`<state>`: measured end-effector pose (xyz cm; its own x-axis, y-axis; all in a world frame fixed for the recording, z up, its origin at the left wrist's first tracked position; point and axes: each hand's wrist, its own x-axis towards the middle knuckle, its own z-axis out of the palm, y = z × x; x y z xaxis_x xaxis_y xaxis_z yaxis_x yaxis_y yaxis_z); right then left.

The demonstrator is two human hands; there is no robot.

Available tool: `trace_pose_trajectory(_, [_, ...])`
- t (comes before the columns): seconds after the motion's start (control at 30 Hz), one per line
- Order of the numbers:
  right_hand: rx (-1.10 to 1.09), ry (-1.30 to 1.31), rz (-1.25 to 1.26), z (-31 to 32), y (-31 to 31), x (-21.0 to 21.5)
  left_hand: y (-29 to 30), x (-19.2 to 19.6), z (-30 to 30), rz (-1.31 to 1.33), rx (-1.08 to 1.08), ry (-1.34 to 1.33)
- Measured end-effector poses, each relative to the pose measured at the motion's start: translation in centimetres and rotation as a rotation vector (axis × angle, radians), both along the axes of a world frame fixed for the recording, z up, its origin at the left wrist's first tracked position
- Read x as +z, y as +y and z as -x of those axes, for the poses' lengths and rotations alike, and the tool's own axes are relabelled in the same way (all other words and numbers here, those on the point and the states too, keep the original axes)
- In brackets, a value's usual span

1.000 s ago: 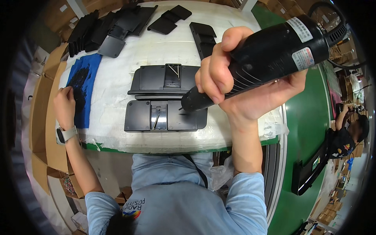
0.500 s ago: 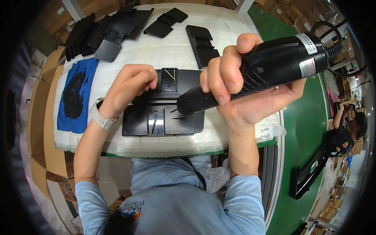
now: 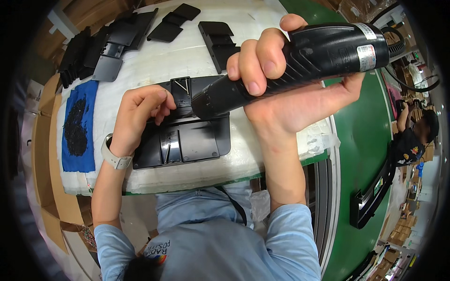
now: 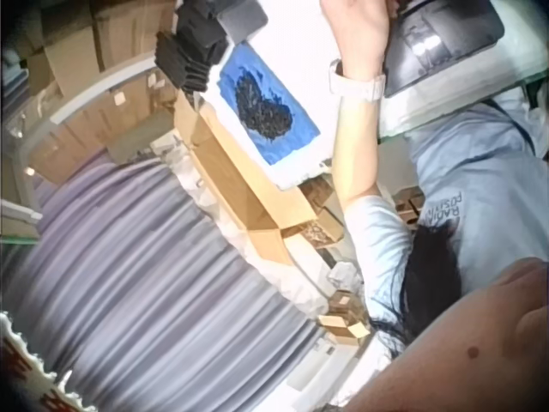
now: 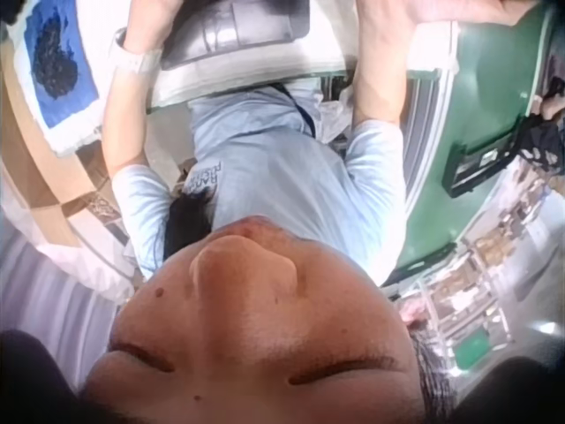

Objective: Assembling plastic parts by inserting small metal components and using an electric screwdriver.

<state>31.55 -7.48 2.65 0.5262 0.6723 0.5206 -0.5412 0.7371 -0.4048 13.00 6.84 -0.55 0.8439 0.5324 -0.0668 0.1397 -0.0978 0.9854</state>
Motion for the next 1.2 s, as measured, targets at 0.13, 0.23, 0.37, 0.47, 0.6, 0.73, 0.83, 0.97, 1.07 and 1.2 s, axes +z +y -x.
trace_pose_trajectory(0.13, [0.005,0.007,0.001,-0.2,-0.2,-0.1,-0.1,-0.3,0.0,0.031,0.002,0.027])
trace_pose_trajectory(0.23, [-0.006,0.017,0.007,-0.4,-0.2,-0.2,-0.2,-0.1,0.0,0.045,-0.017,0.044])
trace_pose_trajectory(0.37, [-0.046,0.06,0.002,-0.3,-0.1,-0.4,-0.8,-0.4,0.1,-0.015,-0.055,0.005])
trace_pose_trajectory(0.47, [-0.093,0.071,0.016,-0.5,-0.2,-0.4,-0.8,-0.2,0.2,-0.072,-0.119,0.063])
trace_pose_trajectory(0.6, [-0.082,0.085,0.02,-0.4,-0.1,-0.5,-0.7,-0.3,0.2,-0.161,-0.169,0.084])
trace_pose_trajectory(0.73, [-0.068,0.076,0.024,-0.2,0.0,-0.6,-1.0,-0.4,0.3,-0.125,-0.16,0.051])
trace_pose_trajectory(0.83, [-0.079,0.074,0.034,0.0,0.1,-0.7,-1.1,-0.3,0.4,-0.155,-0.176,0.031])
trace_pose_trajectory(0.97, [-0.097,0.092,0.05,0.3,0.1,-0.6,-1.0,0.4,0.1,-0.052,-0.189,0.047])
trace_pose_trajectory(1.07, [-0.123,0.077,0.061,0.2,-0.1,-0.3,-1.3,-0.1,0.0,-0.19,-0.149,-0.003])
trace_pose_trajectory(1.2, [-0.128,0.086,0.04,-0.1,-0.2,-0.2,-1.2,-0.1,0.1,-0.41,-0.171,0.021])
